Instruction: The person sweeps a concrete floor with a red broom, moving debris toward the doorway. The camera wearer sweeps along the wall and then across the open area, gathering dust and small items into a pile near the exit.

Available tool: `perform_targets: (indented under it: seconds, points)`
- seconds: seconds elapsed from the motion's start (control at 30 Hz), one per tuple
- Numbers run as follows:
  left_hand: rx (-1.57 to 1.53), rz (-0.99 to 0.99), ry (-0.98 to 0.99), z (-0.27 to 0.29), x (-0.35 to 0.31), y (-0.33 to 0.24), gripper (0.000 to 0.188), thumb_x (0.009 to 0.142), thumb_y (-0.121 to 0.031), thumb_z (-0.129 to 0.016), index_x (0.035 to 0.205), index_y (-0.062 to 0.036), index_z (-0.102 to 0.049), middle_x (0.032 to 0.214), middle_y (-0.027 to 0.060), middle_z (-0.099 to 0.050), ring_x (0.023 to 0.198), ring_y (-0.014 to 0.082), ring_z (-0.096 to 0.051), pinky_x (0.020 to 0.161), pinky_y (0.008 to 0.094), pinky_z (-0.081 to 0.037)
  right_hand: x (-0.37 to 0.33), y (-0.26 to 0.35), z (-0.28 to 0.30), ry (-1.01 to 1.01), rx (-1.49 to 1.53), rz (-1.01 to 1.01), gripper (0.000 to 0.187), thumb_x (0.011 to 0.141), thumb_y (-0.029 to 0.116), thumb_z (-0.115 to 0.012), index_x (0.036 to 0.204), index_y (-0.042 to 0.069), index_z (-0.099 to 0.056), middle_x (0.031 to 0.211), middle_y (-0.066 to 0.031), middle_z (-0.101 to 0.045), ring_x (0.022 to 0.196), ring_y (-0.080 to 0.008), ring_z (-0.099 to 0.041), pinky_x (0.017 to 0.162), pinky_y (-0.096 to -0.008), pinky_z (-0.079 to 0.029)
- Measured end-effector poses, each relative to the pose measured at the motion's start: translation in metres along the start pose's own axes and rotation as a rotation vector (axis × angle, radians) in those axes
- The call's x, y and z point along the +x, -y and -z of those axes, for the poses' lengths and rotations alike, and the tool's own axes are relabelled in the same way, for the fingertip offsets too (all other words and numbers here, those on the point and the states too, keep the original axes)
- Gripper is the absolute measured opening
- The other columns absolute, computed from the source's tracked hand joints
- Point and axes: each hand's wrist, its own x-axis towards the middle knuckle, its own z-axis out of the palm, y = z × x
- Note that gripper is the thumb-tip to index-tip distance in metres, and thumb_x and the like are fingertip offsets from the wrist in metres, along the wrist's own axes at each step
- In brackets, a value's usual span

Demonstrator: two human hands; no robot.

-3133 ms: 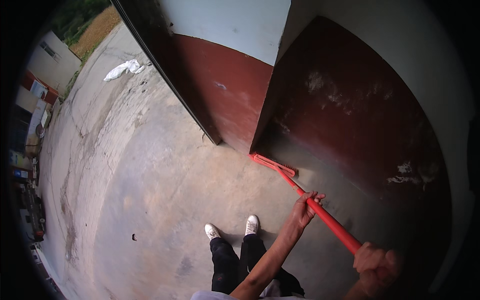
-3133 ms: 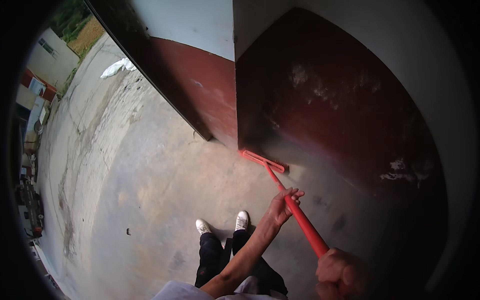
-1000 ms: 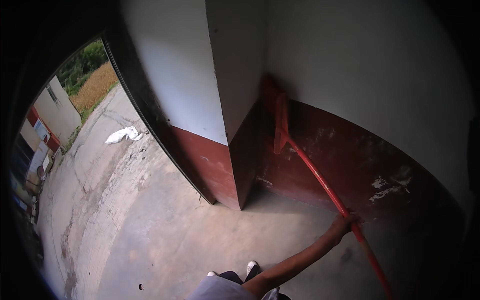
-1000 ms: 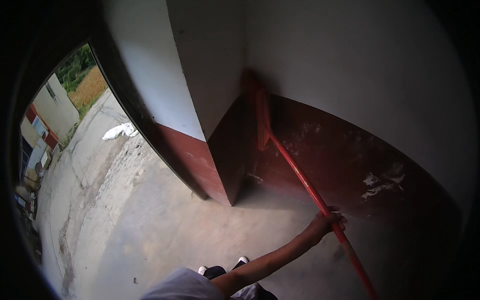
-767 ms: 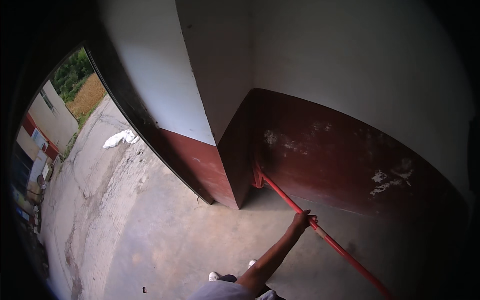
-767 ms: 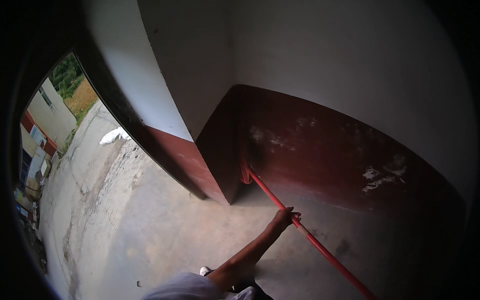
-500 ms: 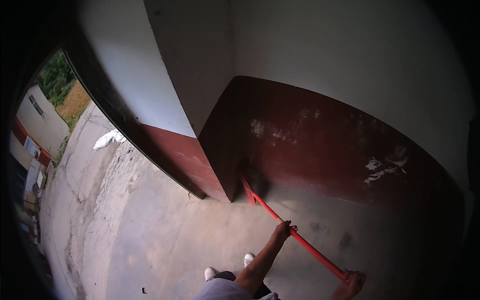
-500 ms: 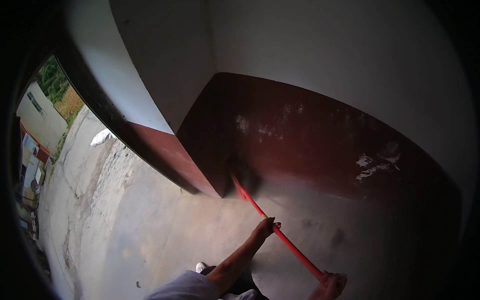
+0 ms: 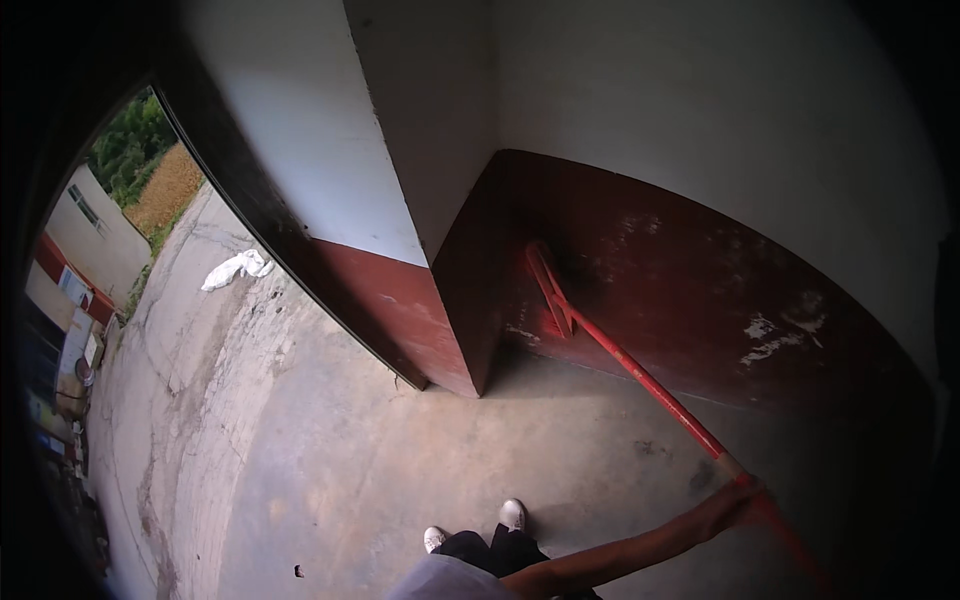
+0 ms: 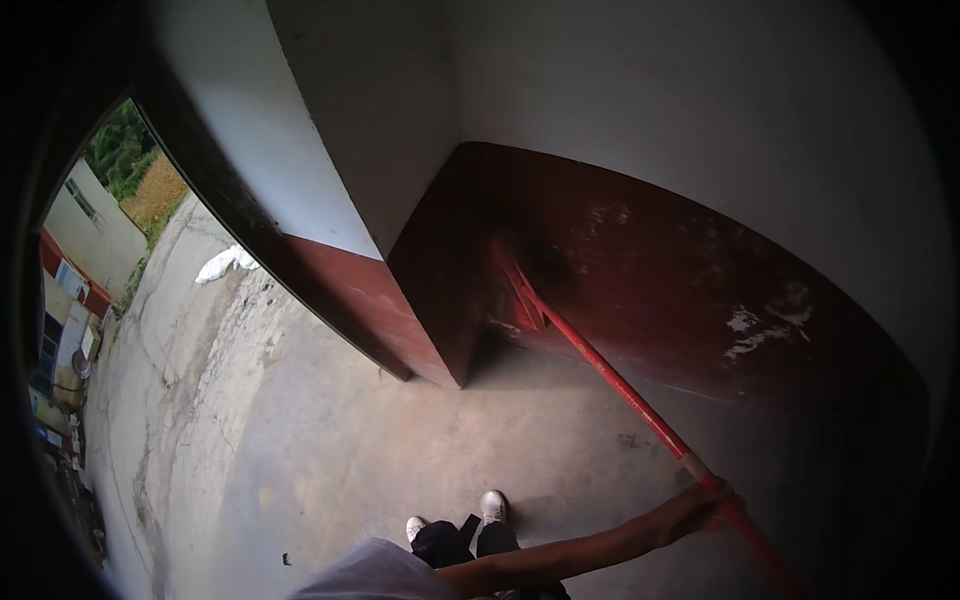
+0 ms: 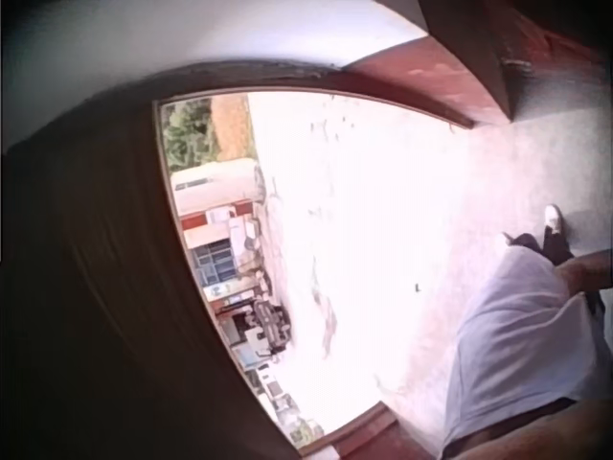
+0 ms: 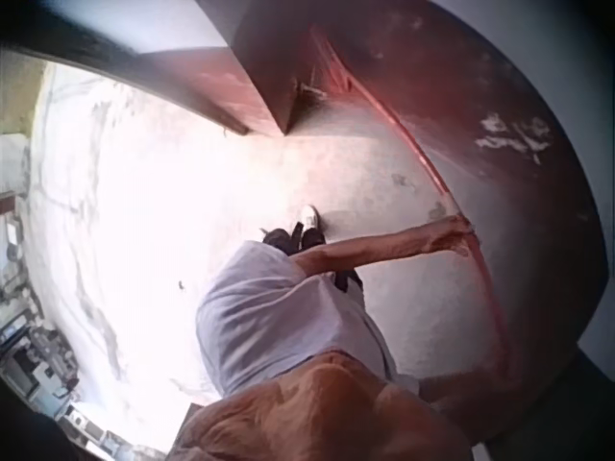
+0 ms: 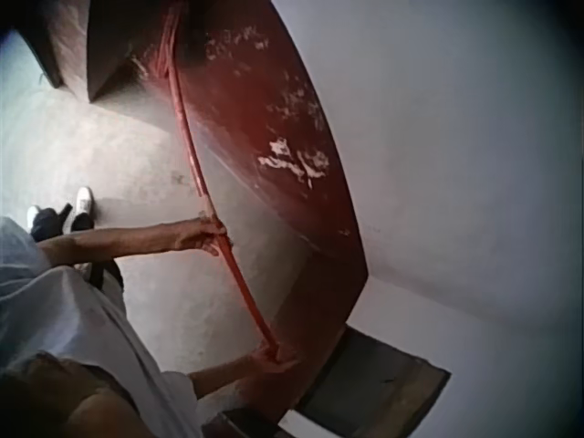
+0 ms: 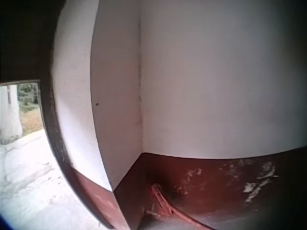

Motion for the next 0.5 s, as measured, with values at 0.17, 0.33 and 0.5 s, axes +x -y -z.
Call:
perform_targets:
  seconds: [0.17, 0.33, 0.5]
  points:
    - [-0.077, -0.085, -0.322, 0.084, -0.027, -0.037, 0.028, 0.082, -0.035, -0.044, 0.083, -0.0069, -0.044, 0.09, 0.0142, -0.055, 0.087, 0.0217, -0.053, 0.082, 0.035, -0.039, -0.03, -0.044, -0.001, 0.053, -0.017, -0.051, 0.016, 0.081, 0.016, -0.042, 0.068, 0.007, -0.043, 0.065, -0.0022, -0.04, 0.067, -0.0164, -0.043, 0.073, -0.0374, -0.038]
    - [-0.189, -0.234, -0.555, 0.201, -0.078, -0.057, 0.024, 0.084, -0.023, -0.04, 0.088, -0.0013, -0.032, 0.081, 0.0194, -0.054, 0.073, 0.0267, -0.057, 0.07, 0.0382, -0.046, -0.084, -0.064, -0.058, 0.364, 0.188, -0.282, 0.016, 0.082, 0.018, -0.042, 0.069, 0.008, -0.044, 0.065, -0.0021, -0.04, 0.068, -0.0172, -0.044, 0.072, -0.0382, -0.038]
    - [-0.35, -0.214, -0.51, 0.232, -0.105, -0.025, 0.021, 0.081, -0.024, -0.047, 0.079, -0.0034, -0.041, 0.081, 0.0146, -0.055, 0.078, 0.026, -0.056, 0.073, 0.038, -0.045, -0.117, -0.033, -0.084, 0.433, 0.267, -0.416, 0.013, 0.08, 0.018, -0.045, 0.071, 0.009, -0.046, 0.065, -0.002, -0.042, 0.069, -0.0186, -0.044, 0.066, -0.0377, -0.04]
